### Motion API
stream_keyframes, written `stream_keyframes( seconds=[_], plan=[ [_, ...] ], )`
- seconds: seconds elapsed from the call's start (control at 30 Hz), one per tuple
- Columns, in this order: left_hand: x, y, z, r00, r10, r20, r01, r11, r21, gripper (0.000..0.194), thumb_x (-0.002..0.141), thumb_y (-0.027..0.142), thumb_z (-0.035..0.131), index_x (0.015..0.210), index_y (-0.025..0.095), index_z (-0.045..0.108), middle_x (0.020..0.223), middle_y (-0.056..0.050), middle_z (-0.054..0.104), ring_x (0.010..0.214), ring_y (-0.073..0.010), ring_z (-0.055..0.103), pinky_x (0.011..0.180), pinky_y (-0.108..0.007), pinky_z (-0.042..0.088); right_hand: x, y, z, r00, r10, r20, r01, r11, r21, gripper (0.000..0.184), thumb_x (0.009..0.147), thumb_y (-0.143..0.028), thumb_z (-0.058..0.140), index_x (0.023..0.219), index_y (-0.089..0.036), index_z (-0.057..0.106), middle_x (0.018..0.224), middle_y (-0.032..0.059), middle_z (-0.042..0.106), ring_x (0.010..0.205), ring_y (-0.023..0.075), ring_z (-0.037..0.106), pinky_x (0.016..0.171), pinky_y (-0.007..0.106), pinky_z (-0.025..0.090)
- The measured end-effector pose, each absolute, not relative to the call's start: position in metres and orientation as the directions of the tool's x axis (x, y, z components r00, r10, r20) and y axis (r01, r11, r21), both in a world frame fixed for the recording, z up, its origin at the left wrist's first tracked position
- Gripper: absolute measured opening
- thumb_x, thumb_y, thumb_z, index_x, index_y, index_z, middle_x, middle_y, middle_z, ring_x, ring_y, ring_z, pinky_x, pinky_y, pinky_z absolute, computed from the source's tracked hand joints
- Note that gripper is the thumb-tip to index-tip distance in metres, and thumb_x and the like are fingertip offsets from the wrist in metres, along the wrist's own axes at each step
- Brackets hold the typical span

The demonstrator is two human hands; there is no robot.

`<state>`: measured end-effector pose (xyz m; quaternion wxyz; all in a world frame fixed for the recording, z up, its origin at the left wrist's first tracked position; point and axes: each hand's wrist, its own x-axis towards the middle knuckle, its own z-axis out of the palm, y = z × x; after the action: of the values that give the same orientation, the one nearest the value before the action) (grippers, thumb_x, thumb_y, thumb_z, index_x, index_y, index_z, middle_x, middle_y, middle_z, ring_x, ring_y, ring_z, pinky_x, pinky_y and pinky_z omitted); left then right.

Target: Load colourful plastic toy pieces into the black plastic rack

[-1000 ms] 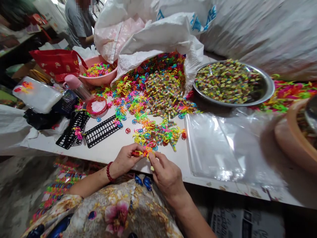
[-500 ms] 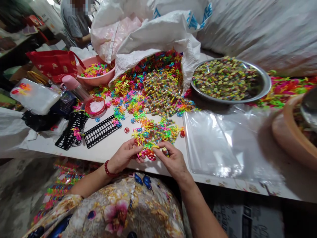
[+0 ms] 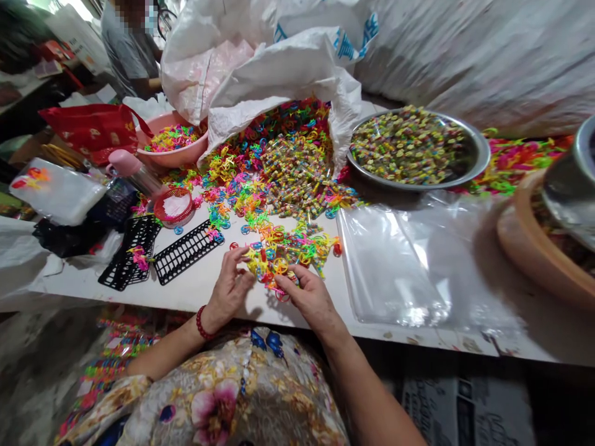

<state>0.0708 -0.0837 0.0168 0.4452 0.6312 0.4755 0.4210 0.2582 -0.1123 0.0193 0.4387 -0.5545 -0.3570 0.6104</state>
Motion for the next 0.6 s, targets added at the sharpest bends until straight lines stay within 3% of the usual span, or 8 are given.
stream_keyframes(
  seconds=[0.07,0.13,0.23,0.43,0.6],
  plan=[
    [0.068,-0.085,0.019,0.292,0.89,0.35,0.35,-0.44,0.827,0.04,0.086,0.046,0.069,0.117,0.023,0.062,0.128,-0.011,0.053,0.12,-0.0255,0.052,0.098,-0.043,0.048,0.256,-0.111,0.019,0.005,0.92,-0.392,-0.185,-0.385,-0.904,0.043,0.068,-0.055,0.081,0.092,-0.021,0.068,0.067,-0.0023,0.064,0.054,0.0111,0.053,0.045,0.021,0.036],
    [0.067,-0.085,0.02,0.368,0.822,0.435,0.381,-0.56,0.736,0.022,0.088,0.034,0.069,0.106,0.022,0.067,0.115,-0.009,0.06,0.112,-0.0232,0.055,0.097,-0.042,0.048,0.254,-0.109,0.018,0.002,0.916,-0.401,-0.223,-0.39,-0.893,0.046,0.064,-0.055,0.083,0.091,-0.021,0.068,0.064,-0.0038,0.063,0.049,0.0093,0.049,0.042,0.021,0.032],
    [0.069,-0.087,0.02,0.359,0.825,0.436,0.38,-0.556,0.739,0.013,0.092,0.023,0.061,0.103,0.02,0.067,0.103,-0.009,0.065,0.1,-0.0202,0.059,0.088,-0.037,0.05,0.25,-0.106,0.016,-0.013,0.915,-0.403,-0.258,-0.393,-0.883,0.049,0.062,-0.057,0.084,0.09,-0.021,0.065,0.059,-0.0064,0.059,0.042,0.0069,0.041,0.039,0.021,0.027],
    [0.073,-0.086,0.023,0.301,0.92,0.252,0.318,-0.346,0.883,0.008,0.091,0.023,0.06,0.091,0.019,0.067,0.088,-0.005,0.067,0.082,-0.0163,0.062,0.074,-0.029,0.051,0.241,-0.106,0.015,-0.026,0.91,-0.413,-0.297,-0.401,-0.866,0.051,0.063,-0.056,0.083,0.092,-0.021,0.061,0.052,-0.0105,0.048,0.038,0.0054,0.029,0.037,0.02,0.019],
    [0.067,-0.085,0.016,0.385,0.814,0.436,0.292,-0.555,0.779,0.016,0.091,0.017,0.058,0.103,0.021,0.068,0.101,-0.009,0.069,0.097,-0.0183,0.066,0.086,-0.035,0.055,0.237,-0.111,0.013,-0.048,0.894,-0.445,-0.309,-0.437,-0.845,0.051,0.066,-0.054,0.081,0.096,-0.02,0.058,0.059,-0.009,0.054,0.039,0.0036,0.029,0.038,0.019,0.02]
  ],
)
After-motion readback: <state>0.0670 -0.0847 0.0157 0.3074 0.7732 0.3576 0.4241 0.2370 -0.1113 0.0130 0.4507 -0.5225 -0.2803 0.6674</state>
